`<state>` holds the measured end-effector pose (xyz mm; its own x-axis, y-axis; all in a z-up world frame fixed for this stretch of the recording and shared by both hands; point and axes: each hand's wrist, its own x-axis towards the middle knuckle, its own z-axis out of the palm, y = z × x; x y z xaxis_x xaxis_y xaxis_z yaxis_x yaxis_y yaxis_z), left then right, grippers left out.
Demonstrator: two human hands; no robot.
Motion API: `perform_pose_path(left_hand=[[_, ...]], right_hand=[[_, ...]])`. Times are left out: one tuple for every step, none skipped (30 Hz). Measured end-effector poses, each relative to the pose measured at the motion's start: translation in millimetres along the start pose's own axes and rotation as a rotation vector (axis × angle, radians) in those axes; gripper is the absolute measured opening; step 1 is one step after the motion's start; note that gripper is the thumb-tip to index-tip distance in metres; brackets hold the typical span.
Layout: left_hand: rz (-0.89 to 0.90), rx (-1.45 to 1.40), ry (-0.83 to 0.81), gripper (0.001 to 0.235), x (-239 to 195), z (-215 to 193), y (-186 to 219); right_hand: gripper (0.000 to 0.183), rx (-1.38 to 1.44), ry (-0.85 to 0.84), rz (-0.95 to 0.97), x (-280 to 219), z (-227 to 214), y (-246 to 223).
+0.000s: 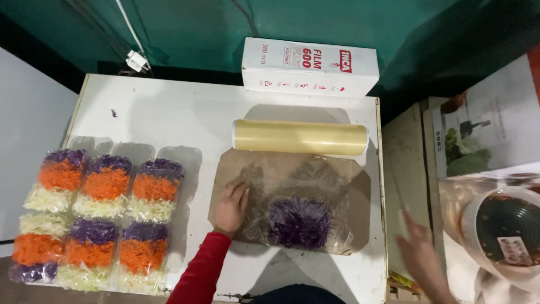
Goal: Wrapping portions of pre-cut cabbage and carrots in plastic film.
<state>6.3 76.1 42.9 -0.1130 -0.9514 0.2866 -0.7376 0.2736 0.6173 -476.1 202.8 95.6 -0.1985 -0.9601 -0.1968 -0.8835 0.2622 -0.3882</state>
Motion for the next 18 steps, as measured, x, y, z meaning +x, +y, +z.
perform_pose_path(left_hand=[[0.004, 0.005, -0.007, 0.023, 10.1, 7.8, 1.5], [0.020, -0.060, -0.074, 0.022, 20.3, 15.4, 2.6], [0.031, -0.124, -0.140, 0.022, 30.0, 23.0, 3.7], [0.032, -0.119, -0.145, 0.022, 43.0, 18.9, 19.8], [0.063, -0.247, -0.295, 0.026, 55.3, 16.0, 36.4], [0.094, -0.376, -0.445, 0.030, 67.8, 13.2, 52.4], [0.094, -0.375, -0.447, 0.030, 74.5, 24.0, 57.7], [0.160, -0.392, -0.497, 0.033, 81.3, 34.8, 62.7], [0.223, -0.411, -0.548, 0.037, 86.4, 45.8, 67.9], [0.220, -0.413, -0.553, 0.037, 92.3, 53.6, 70.3], [0.074, -0.507, -0.753, 0.042, 98.6, 61.3, 72.5], [-0.075, -0.599, -0.951, 0.049, 105.1, 68.8, 74.4], [-0.078, -0.601, -0.952, 0.049, 104.5, 85.4, 62.7], [-0.068, -0.612, -1.070, 0.058, 103.8, 101.7, 50.8], [-0.054, -0.622, -1.185, 0.068, 105.3, 118.4, 38.7], [-0.054, -0.624, -1.184, 0.068, 103.3, 124.0, 34.8], [-0.143, -0.526, -1.251, 0.076, 101.2, 129.3, 30.8], [-0.233, -0.424, -1.312, 0.085, 99.0, 134.9, 26.9]], right_hand=[[0.079, 0.008, -0.001, 0.006, 2.4, 21.0, -6.3], [0.079, 0.030, 0.038, 0.066, 4.9, 42.1, -13.3], [0.080, 0.051, 0.074, 0.123, 8.7, 62.3, -20.8], [0.080, 0.056, 0.070, 0.127, 13.2, 70.3, -29.5], [0.082, 0.057, 0.108, 0.148, 17.4, 77.3, -37.5], [0.085, 0.058, 0.145, 0.168, 21.8, 84.5, -45.8], [0.085, 0.059, 0.144, 0.170, 27.4, 91.1, -48.9], [0.080, 0.025, 0.166, 0.170, 33.3, 98.0, -52.2], [0.075, -0.011, 0.185, 0.171, 37.2, 104.5, -55.1], [0.075, -0.013, 0.181, 0.175, 36.8, 103.0, -60.8], [0.073, -0.005, 0.164, 0.128, 37.5, 101.1, -66.7], [0.070, 0.002, 0.147, 0.081, 38.3, 99.3, -72.8], [0.070, 0.001, 0.144, 0.083, 34.6, 101.8, -71.7], [0.064, -0.082, 0.175, 0.013, 30.9, 104.2, -70.9], [0.058, -0.164, 0.208, -0.059, 29.6, 106.5, -70.4], [0.058, -0.166, 0.208, -0.059, 18.2, 98.4, -76.6], [0.050, -0.097, 0.273, -0.058, 6.6, 90.7, -82.9], [0.042, -0.028, 0.337, -0.056, -4.9, 83.1, -89.0]])
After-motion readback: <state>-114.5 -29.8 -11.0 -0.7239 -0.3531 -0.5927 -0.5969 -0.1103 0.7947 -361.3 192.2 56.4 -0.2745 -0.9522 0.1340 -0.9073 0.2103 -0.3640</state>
